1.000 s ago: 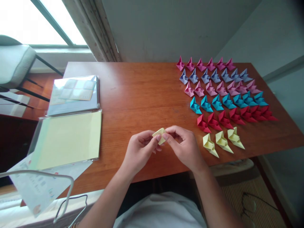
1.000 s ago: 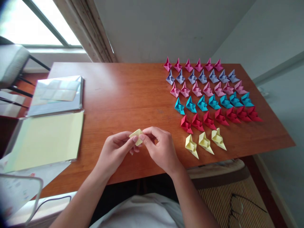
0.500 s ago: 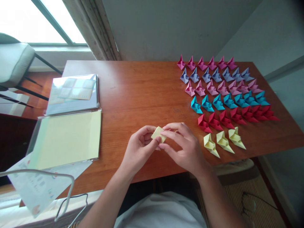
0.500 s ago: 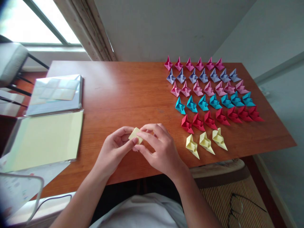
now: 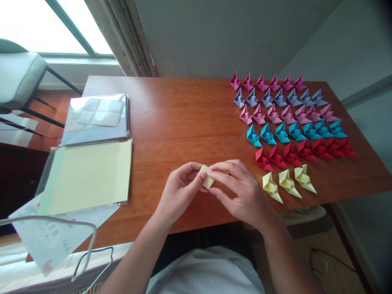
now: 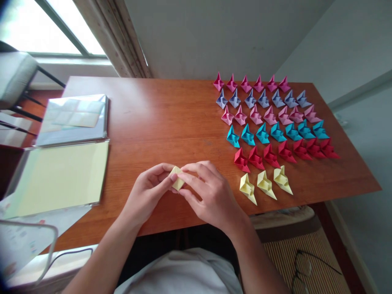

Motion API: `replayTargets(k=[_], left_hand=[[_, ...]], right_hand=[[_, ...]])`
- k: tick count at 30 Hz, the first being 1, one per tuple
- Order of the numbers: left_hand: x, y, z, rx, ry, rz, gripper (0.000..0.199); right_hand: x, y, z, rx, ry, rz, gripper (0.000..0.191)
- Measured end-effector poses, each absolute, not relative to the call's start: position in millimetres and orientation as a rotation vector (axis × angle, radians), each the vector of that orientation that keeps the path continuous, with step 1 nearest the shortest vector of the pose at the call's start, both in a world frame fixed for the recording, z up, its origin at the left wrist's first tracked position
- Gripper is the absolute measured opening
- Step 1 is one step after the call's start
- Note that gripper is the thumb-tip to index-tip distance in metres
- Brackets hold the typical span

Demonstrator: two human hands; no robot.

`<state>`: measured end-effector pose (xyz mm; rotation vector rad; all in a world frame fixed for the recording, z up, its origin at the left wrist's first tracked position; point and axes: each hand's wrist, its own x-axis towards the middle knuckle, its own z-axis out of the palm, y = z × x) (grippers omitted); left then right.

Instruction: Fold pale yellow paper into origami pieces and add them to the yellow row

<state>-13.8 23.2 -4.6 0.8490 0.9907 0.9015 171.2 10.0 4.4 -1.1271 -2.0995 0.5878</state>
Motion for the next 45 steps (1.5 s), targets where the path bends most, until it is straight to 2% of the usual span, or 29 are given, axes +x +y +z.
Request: replayTargets(k=[26,37,45], left_hand=[[-11.9,26.5,-4.1,0.744,0.971,0.883,0.032],[-11.1,23.3,-7.7,0.783,0.974,0.862,0.031],[-10.9,24.5,-6.5,0.785,1.0,0.864,0.033]], right_hand=[[173.5,6.3,0.3,-1.085,-2.218,0.225,0.022],[174.1,12.5,-0.7,-0.985,-2.237,0.317,0.021],[167.5,12.8,-11.0,-1.067,-2.17,0.351,0.02]])
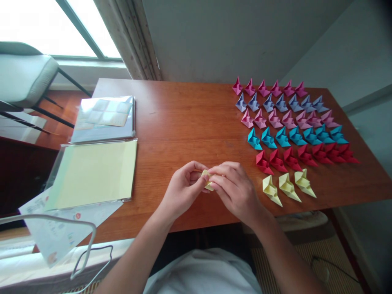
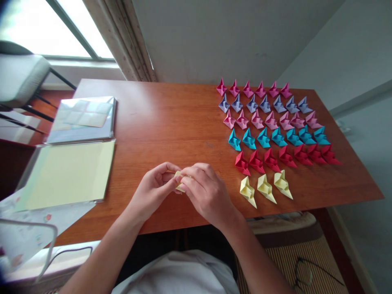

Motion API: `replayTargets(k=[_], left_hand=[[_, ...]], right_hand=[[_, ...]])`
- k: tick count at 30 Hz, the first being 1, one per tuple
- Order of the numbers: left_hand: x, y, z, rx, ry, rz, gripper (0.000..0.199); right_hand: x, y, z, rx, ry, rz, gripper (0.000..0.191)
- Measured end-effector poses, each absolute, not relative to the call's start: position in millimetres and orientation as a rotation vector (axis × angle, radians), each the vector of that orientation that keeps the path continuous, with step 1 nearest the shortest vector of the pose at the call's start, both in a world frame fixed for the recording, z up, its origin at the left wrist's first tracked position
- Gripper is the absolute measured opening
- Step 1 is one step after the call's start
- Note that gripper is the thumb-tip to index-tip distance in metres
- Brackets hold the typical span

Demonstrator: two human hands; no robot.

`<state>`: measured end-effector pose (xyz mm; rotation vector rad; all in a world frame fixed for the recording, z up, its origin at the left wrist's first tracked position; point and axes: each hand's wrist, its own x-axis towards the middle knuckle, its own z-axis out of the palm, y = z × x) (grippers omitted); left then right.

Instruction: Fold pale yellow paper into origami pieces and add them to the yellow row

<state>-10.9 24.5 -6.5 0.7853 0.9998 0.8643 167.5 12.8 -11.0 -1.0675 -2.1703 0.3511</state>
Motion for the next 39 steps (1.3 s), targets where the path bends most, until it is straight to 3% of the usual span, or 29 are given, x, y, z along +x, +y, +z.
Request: replayTargets(k=[8,16,29,39], left_hand=[[-12.4,26.1,-6.2,0.765,0.982,0.904,0.03],[-10.7,23.2,-10.8,0.836,0.974,0.868,0.029],[-12.0,23.5,-4.4,0.851,1.007,0.87,0.027],[-12.0,21.6,-13.0,0.906,0.93,0.83,0.03]], right_hand=[[176.6,10.7,-9.4,-1.041,-2.261,0.403,0.031],[176.6,10.6,0.8,-1.151,-2.134,0.581,0.021],[160.8,14.5,-11.8,-1.237,-1.957,0.572,0.013],[166.2,17.7,-4.6,-1.35,-1.761,0.945,0.012]])
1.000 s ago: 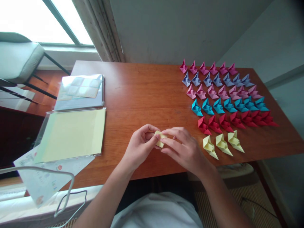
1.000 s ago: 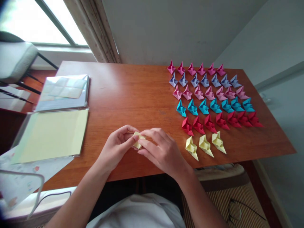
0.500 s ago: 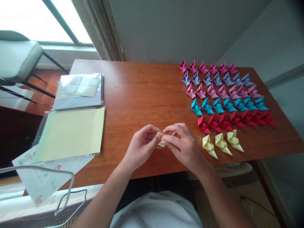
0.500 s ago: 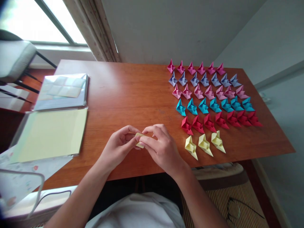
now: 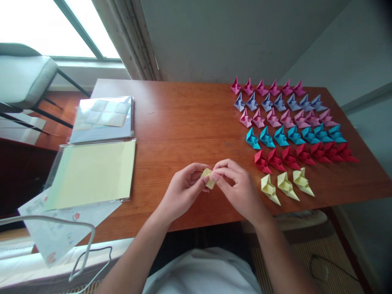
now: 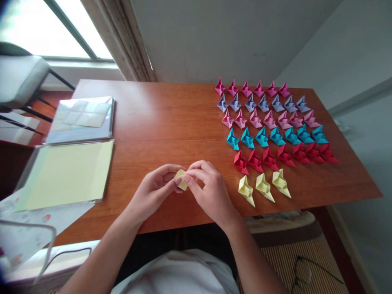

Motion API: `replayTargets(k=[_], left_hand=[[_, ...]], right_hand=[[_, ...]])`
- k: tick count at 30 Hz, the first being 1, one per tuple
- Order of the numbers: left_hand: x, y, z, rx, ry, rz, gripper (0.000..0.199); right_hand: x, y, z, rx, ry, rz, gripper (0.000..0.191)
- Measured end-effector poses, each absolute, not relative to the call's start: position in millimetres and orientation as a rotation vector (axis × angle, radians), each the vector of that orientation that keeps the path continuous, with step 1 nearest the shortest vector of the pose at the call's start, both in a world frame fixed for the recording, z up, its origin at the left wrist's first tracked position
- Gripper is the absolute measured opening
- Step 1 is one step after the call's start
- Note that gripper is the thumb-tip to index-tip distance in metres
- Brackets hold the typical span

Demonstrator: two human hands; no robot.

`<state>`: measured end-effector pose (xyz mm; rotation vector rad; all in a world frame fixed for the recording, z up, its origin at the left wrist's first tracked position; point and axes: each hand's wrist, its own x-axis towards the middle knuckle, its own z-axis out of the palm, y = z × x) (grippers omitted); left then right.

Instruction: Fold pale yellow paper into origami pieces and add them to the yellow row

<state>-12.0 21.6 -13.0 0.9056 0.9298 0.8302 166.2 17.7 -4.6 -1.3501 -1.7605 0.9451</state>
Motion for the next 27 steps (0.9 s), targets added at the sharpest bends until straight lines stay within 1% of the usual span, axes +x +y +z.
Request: replayTargets(k=[4,8,13,27], left_hand=[[-11.3,21.5,-12.8,0.9,0.941,0.85,0.03],[-11.3,19.9,-14.2,0.941,0.946,0.864,0.027],[-12.1,17.7,-16.5,0.993,0.964,0.892,0.024],[-9.7,18.5,-13.0,0.917,0.986,0.968,0.024]], right_hand=[[163.6,15.0,-3.3,-1.343,-1.711,0.931,0.006],[162.3,12.9,-8.9,-1.385,-1.566,1.032,0.004],[159.5,12.7,-16.2,-1.402,-1.444,1.122,0.009],[145.8,9.4,-15.3,-1.448,-1.318,1.096,0.014]])
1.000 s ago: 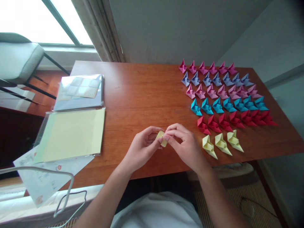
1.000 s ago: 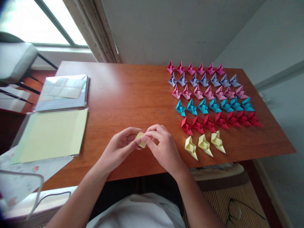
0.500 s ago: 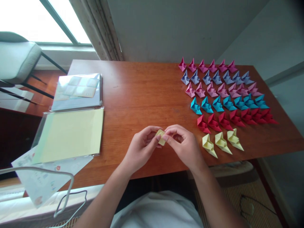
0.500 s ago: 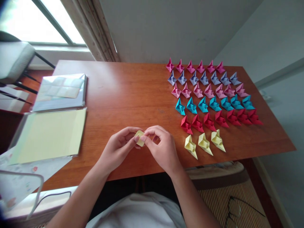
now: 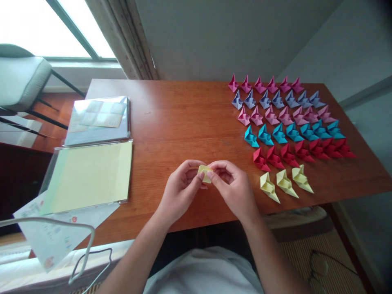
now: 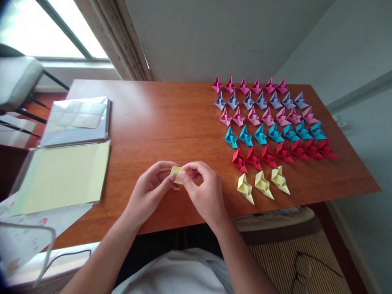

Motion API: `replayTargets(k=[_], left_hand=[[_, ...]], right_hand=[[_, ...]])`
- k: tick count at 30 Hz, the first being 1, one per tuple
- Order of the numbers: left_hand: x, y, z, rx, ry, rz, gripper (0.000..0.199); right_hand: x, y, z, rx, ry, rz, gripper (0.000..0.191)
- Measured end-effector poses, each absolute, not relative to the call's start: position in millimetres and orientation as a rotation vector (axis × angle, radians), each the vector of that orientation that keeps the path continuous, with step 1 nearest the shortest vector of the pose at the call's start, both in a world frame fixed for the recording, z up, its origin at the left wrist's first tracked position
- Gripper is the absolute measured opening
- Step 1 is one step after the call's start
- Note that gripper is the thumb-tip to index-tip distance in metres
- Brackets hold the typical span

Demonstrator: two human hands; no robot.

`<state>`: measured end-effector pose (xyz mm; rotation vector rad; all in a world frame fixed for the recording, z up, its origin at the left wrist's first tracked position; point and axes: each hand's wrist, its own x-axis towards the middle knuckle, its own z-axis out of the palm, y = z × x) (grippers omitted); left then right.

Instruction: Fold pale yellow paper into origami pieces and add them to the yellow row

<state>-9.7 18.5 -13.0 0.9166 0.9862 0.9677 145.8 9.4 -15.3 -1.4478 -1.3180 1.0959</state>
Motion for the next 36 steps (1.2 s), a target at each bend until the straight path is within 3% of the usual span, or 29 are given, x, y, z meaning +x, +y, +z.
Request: replayTargets(k=[3,6,13,26,36], left_hand=[[-9.0,17.6,-13.5,0.949,0.975,0.973,0.02],[-8.3,16.6,-15.8,1.021,0.966,0.967,0.017],[-12.7,19.7,-9.4,1.07,0.97,0.855,0.024],[-10.6,20.3,-5.8,1.06,1.044,0.834,0.029],[-11.2,18.2,-8.6,1.201,1.043,0.835,0.025]], right_hand=[[142.7,9.2,-16.4,-1.39,-1.287,1.007,0.014],[142.7,10.6,-16.4,-1.305,-1.272,0.992,0.028],[155.6,15.6,-10.7,-1.216,-1.312,1.218,0.04],[153.8,17.4,-12.8,-1.226,-1.059,1.433,0.028],[162.9,20.2,-10.9,-1.291,-1.223,1.476,0.018]])
